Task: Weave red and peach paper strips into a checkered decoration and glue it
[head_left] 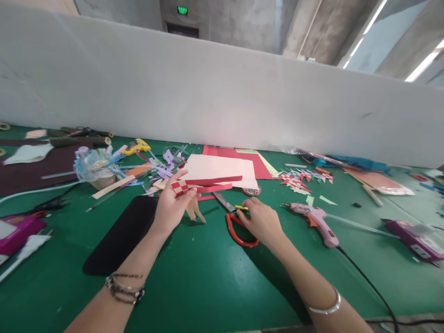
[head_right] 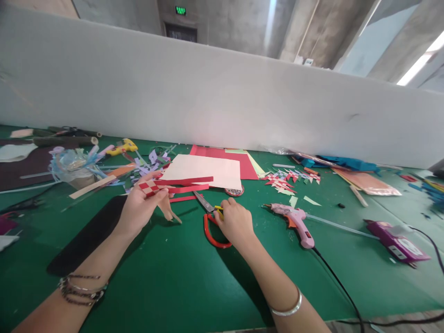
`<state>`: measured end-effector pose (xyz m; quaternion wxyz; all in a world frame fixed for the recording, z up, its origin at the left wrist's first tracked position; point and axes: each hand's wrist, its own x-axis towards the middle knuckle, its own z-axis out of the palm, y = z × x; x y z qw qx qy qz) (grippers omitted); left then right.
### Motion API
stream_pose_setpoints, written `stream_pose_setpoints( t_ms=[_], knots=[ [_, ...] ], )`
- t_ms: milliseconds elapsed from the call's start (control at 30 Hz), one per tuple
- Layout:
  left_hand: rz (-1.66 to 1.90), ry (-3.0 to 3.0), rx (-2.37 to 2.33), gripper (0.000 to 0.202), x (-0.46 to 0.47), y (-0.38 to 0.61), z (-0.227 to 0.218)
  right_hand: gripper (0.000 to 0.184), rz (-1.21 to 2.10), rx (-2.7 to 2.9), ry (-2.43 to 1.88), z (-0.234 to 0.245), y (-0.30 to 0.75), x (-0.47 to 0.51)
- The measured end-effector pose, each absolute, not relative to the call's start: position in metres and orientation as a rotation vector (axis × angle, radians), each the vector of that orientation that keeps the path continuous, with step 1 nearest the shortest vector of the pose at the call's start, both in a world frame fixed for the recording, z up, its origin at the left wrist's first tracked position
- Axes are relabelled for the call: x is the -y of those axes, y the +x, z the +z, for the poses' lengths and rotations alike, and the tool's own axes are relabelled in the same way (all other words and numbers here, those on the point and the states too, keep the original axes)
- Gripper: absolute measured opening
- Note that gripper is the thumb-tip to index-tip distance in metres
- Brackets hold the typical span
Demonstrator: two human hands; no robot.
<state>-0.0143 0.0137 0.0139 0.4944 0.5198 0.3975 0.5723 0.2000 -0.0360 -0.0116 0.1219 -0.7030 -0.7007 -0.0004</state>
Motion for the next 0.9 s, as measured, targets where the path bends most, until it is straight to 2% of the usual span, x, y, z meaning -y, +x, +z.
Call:
stream_pose_setpoints(
  t_ms=[67,200,300,367,433,567,667,733,867,900],
  knots=[
    [1.325,1.284,-0.962,0.039,-0.012,-0.013,0.016,0.018,-0.027,1.998,-1.873,-0.009,0.201,0.036],
    [1.228,1.337,-0.936,0.048,-0.009,-0.012,0.016,0.034,0.057,1.932,-1.386,0.000,0.198,0.040],
    [1.170,1.364,-0.909,0.057,-0.007,-0.012,0.015,0.040,0.067,1.922,-1.256,0.003,0.192,0.046],
    [1.146,1.424,-0.907,0.055,-0.003,-0.010,0.016,0.041,0.000,1.941,-1.267,0.004,0.188,0.049],
    [1.123,1.498,-0.908,0.051,0.002,-0.007,0.020,0.039,-0.063,1.987,-1.309,0.002,0.184,0.051],
    [1.058,1.584,-0.861,0.049,0.012,0.000,0.025,0.017,0.029,2.071,-1.352,-0.003,0.179,0.051],
    [1.035,1.670,-0.834,0.050,0.014,0.001,0.022,0.017,0.158,2.039,-1.295,-0.006,0.178,0.050],
    [1.028,1.716,-0.842,0.043,0.013,0.000,0.020,0.016,0.231,1.958,-1.257,-0.007,0.179,0.050],
    [1.035,1.769,-0.874,0.004,0.011,-0.003,0.022,0.018,0.420,1.744,-1.277,-0.004,0.179,0.049],
    [1.024,1.774,-0.878,0.013,0.011,-0.004,0.023,0.019,0.470,1.703,-1.292,-0.003,0.179,0.049]
  ],
)
